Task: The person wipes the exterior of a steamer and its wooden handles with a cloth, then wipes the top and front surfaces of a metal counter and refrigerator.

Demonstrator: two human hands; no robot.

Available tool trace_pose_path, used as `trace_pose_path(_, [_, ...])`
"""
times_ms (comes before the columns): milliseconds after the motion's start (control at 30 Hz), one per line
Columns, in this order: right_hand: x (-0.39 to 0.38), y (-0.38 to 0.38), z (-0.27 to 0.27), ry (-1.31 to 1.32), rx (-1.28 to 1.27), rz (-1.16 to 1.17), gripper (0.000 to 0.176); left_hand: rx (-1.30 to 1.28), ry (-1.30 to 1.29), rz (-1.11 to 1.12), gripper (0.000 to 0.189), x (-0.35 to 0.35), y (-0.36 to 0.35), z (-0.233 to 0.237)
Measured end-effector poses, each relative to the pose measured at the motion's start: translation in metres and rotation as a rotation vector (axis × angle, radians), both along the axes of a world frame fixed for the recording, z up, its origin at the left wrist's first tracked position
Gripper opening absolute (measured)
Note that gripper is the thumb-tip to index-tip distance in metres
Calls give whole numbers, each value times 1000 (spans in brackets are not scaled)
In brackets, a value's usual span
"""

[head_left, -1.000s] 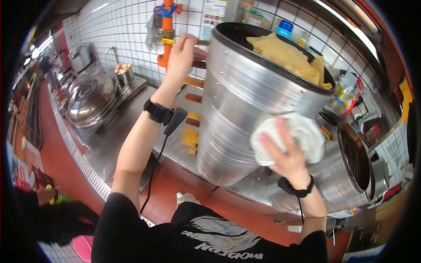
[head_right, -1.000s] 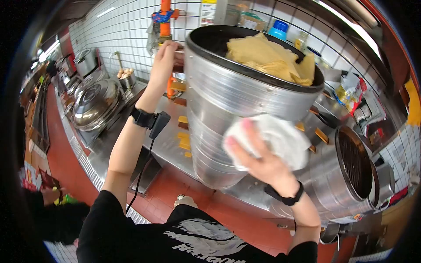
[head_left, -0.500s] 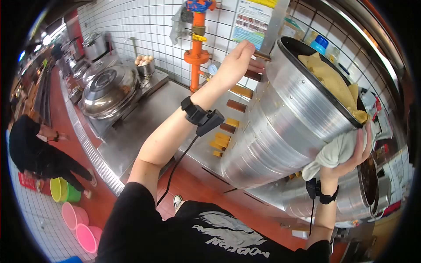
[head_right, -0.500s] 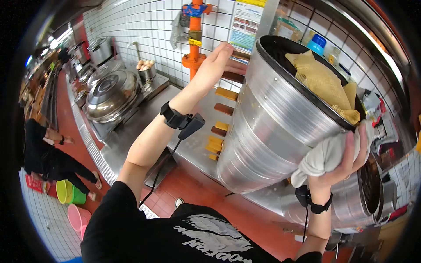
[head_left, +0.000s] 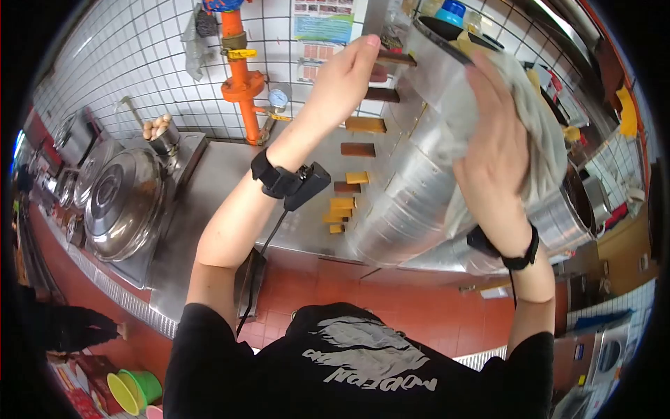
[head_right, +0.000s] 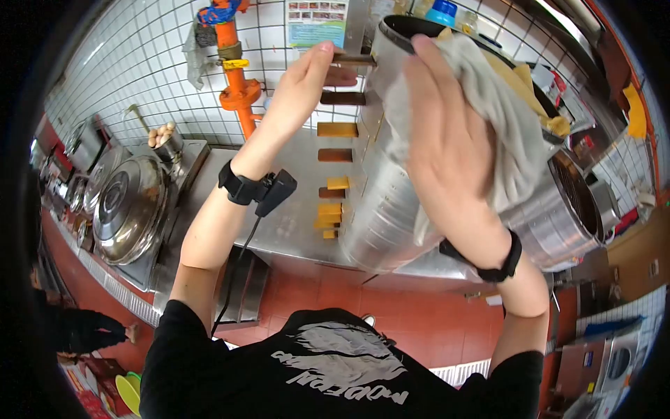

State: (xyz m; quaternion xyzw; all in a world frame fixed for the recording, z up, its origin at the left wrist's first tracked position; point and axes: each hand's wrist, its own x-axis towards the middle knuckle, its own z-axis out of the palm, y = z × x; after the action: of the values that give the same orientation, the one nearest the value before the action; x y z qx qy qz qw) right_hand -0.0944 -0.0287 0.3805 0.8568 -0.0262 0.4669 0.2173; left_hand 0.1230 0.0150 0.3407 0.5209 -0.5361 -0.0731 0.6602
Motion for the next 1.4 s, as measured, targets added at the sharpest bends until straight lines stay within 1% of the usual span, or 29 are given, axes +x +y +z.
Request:
trace_pose_path(133, [38,33,10,157,-67,-224,56,-43,17,-121,45,9,7,2])
trace_pose_path(167, [46,44,14,223,-25,-326,62,-41,28,-137,45,14,3,-1])
trace_pose_path(200, [52,50,16,288,16,-426,75,-92,10,-162,44,19,-2,-4])
trace_pose_path(233, [66,25,4,69,-337,-376,23,-145,-9,-184,43,22,-3,-6])
trace_pose_path(333, [70,19,-40,192,-240,-387,20,-126,-6,-182,42,23,-2,-5])
trace_pose_path(367, [71,25,-55,198,-523,-608,23,-109,46,-201,42,22,-5,-6])
trace_pose_path(400, [72,27,-73,206,-522,-613,23,-107,52,-208,42,22,-5,-7])
trace_pose_path(467, [75,23,-112,315,-306,-475,27,-40,-50,-153,43,23,-5,-5])
trace_pose_path(533, [73,33,-155,407,-364,-489,31,-21,-48,-174,44,15,5,-2])
trace_pose_path(567, [71,37,-170,490,-427,-498,36,-79,-24,-162,38,12,6,-2])
trace_pose_path(600, [68,38,-181,492,-431,-508,36,-139,1,-150,34,10,7,-2])
trace_pose_path(633, [65,39,-188,593,-350,-462,41,-144,2,-157,34,12,2,-7])
trace_pose_path(667, [62,40,-192,693,-268,-415,45,-192,23,-214,37,18,-7,-19])
trace_pose_path(700, [59,48,-186,727,-288,-452,52,-238,43,-271,43,23,-12,-34])
trace_pose_path(767, [51,50,-180,757,-355,-464,51,-247,172,-223,42,27,-1,-65])
trace_pose_path(833, [39,50,-176,787,-420,-471,51,-64,328,-107,40,32,7,-112])
trace_pose_path(900, [22,43,-170,920,-330,-385,55,14,114,43,35,34,7,-187])
trace_pose_path(933, [11,30,-174,924,-335,-376,55,200,161,-47,31,27,19,-202])
trace_pose_path(967, [-2,12,-184,901,-218,-353,57,184,216,-69,31,16,18,-225])
trace_pose_path(1000, [-11,-1,-188,881,-101,-327,60,239,194,-99,32,2,34,-217])
trace_pose_path(1033, [-13,-4,-170,893,-103,-310,60,231,192,-112,34,-5,35,-217])
trace_pose_path(1100, [-5,7,-96,388,88,-89,70,234,196,-115,35,-11,35,-214])
trace_pose_path(1133, [4,16,-66,168,61,-127,76,272,22,-71,34,-9,32,-206])
trace_pose_path(1167, [11,14,-42,59,62,-70,69,310,-159,-33,34,-7,29,-202])
trace_pose_path(1200, [13,13,-25,-54,63,-20,65,323,-165,-40,34,-5,25,-204])
trace_pose_path(1233, [16,21,-17,-62,74,-28,65,341,-179,-70,32,-3,22,-207])
trace_pose_path(1300, [30,37,-12,-208,-178,-259,62,363,-202,-108,31,-1,21,-206])
trace_pose_path(1333, [29,35,-20,-211,-171,-270,62,431,-190,-102,31,1,23,-203])
trace_pose_path(1400, [27,27,-51,-116,8,-347,66,509,-179,-102,30,3,27,-198])
